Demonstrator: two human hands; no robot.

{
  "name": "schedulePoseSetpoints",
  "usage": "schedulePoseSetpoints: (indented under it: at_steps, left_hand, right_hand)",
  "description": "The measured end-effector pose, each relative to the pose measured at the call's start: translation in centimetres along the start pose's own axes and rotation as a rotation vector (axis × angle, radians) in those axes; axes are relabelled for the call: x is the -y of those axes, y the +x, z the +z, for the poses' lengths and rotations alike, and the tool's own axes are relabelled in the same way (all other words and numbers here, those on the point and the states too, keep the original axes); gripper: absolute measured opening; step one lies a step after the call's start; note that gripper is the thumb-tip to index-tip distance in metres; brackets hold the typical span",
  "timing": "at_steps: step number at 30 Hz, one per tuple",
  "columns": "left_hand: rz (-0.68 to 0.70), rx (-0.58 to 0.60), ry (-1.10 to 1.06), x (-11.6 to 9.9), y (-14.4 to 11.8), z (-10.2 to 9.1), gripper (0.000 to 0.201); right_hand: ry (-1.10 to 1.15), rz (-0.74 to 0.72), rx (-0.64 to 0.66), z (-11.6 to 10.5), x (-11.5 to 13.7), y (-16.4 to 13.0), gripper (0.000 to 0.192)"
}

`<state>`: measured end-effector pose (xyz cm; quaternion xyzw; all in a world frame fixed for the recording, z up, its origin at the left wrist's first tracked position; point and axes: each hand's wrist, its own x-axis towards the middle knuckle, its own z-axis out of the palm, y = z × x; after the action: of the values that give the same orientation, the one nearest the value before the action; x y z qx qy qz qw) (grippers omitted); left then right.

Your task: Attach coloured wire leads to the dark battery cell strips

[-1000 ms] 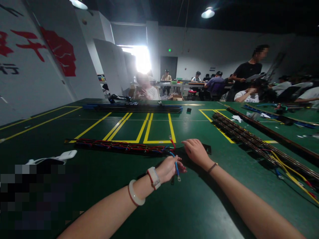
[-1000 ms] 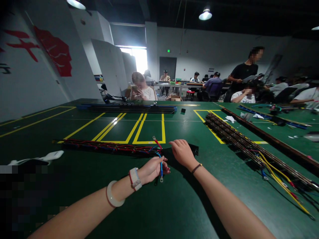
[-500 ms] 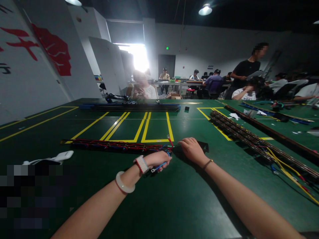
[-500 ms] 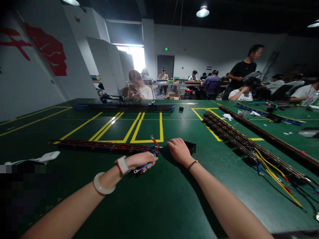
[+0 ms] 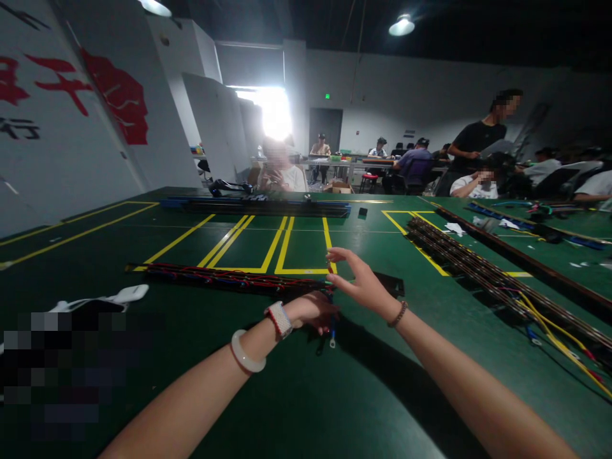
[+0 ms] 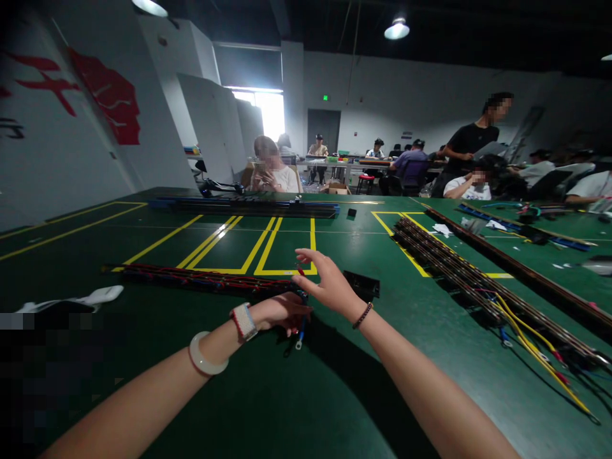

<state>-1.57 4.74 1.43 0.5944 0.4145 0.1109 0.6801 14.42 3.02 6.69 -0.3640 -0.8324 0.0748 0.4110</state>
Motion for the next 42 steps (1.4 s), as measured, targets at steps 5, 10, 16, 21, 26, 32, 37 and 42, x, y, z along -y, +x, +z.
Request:
schedulePoseSetpoints:
  at_steps: [5, 10, 16, 21, 26, 32, 37, 42]
  left_hand:
    - [-0.030, 0.017, -0.080, 0.1, 0.0, 0.3, 0.021]
    - [-0.062, 0.060, -0.198, 0.1, 0.4, -0.1, 0.020]
    - [-0.033, 0.145, -0.425, 0.5, 0.7, -0.2, 0.021]
    - [-0.051, 0.155, -0.544, 0.3, 0.5, 0.4, 0.016]
    - [-0.044, 0.151, -0.620, 0.3, 0.6, 0.7, 0.017]
    - [0.023, 0.154, -0.610, 0.8, 0.9, 1.1, 0.019]
    - [0.065, 0.121, -0.580, 1.0, 1.3, 1.5, 0.018]
    - [0.096, 0.106, -0.590, 1.0, 1.1, 2.2, 0.013]
  right_hand:
    - [-0.212, -0.018, -0.047, -0.2, 0.3, 1.6, 0.016]
    - [-0.301, 0.199, 0.043, -3.6, -4.9, 1.4, 0.019]
    - [-0.147, 0.326, 0.462, -5.8, -8.3, -0.2, 0.043]
    - [-0.280, 0.261, 0.672, -4.3, -7.9, -0.9, 0.069]
    - [-0.463, 0.265, 0.699, -2.7, -7.5, -0.9, 0.070]
    - [-0.526, 0.191, 0.744, -3.0, -5.8, -0.2, 0.035]
    - [-0.529, 0.214, 0.775, -3.0, -3.8, 0.0, 0.028]
    - [-0.562, 0.218, 0.798, -2.6, -1.8, -0.1, 0.023]
